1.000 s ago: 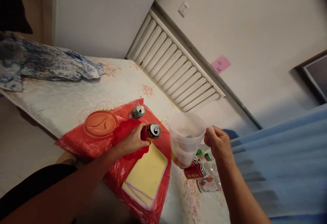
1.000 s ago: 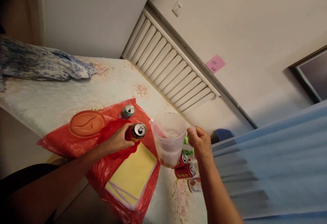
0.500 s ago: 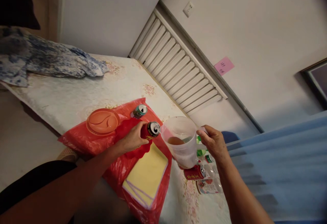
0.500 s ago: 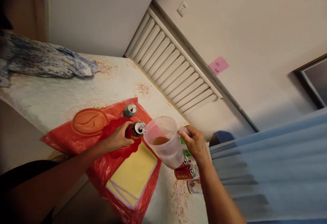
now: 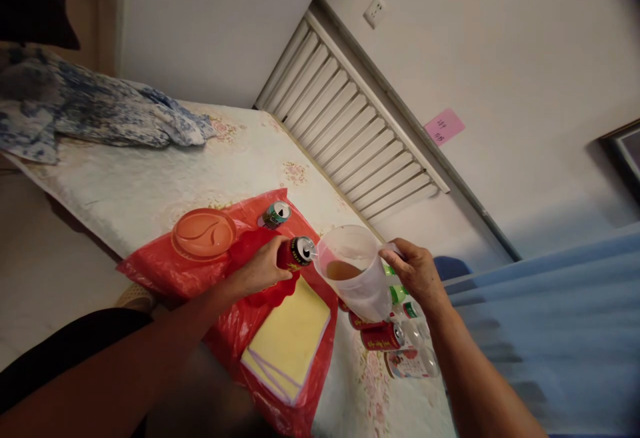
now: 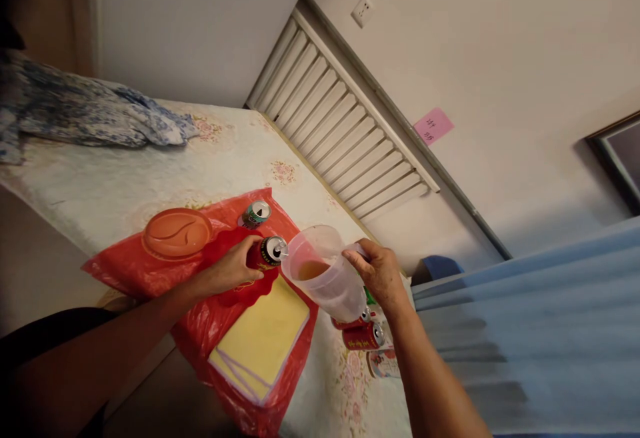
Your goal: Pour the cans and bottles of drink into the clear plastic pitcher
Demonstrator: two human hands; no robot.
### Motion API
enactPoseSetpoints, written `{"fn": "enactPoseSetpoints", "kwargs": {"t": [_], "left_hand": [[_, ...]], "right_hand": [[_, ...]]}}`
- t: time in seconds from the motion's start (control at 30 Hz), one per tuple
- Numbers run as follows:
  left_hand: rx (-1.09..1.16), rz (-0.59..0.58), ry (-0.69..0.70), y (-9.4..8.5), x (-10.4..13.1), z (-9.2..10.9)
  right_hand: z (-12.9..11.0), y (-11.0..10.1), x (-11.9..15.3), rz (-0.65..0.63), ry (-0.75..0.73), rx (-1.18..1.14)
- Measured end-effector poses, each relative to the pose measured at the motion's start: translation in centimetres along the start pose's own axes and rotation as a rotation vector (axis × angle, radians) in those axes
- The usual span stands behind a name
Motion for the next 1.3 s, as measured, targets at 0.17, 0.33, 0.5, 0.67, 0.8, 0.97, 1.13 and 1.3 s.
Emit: {"fn": "enactPoseSetpoints", "kwargs": {"t": [0.17, 0.33, 0.5, 0.67, 0.8, 0.97, 1.13, 1.3], "left_hand": [[-0.054, 0.035, 0.029, 0.0, -0.2, -0.3], [-0.06, 0.027, 0.008, 0.1, -0.3, -0.7], [-0.095, 0.043, 0.011, 0.1, -0.3, -0.6], [-0.099, 0.021, -0.015, 0.2, -0.5, -0.9], [-0.105, 0.012, -0.005, 0.3, -0.6, -1.1], [-0.116, 0.004, 0.016, 0.5, -0.7, -1.5], [-0.102, 0.0, 0.023, 0.5, -0.7, -1.5], [-0.128, 0.005, 0.01, 0.5, -0.6, -1.4]], "right_hand": [[-0.1, 0.2, -0.4, -0.023, 0.003, 0.024], [-0.4, 0.3, -0.7, -0.036, -0.013, 0.047], [-0.6, 0.5, -0.9, -0.059, -0.013, 0.074], [-0.8, 0.7, -1.2, -0.079, -0.016, 0.073], [-0.8, 0.7, -1.3, -0.087, -0.024, 0.061], [-1.0, 0.8, -1.4, -0.096, -0.046, 0.073], [-1.5, 0.7, -1.6, -0.096, -0.08, 0.087], [-1.3, 0.7, -1.6, -0.109, -0.069, 0.093]]}}
Point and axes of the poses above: each hand's wrist, its own x-axis away from the middle knuckle, its own y-axis out of the palm, z = x × y, the point moved 7 cm from there along -x, towards the middle knuckle, and after that the axes turned 8 degrees about -y, right-handed, at the moved point
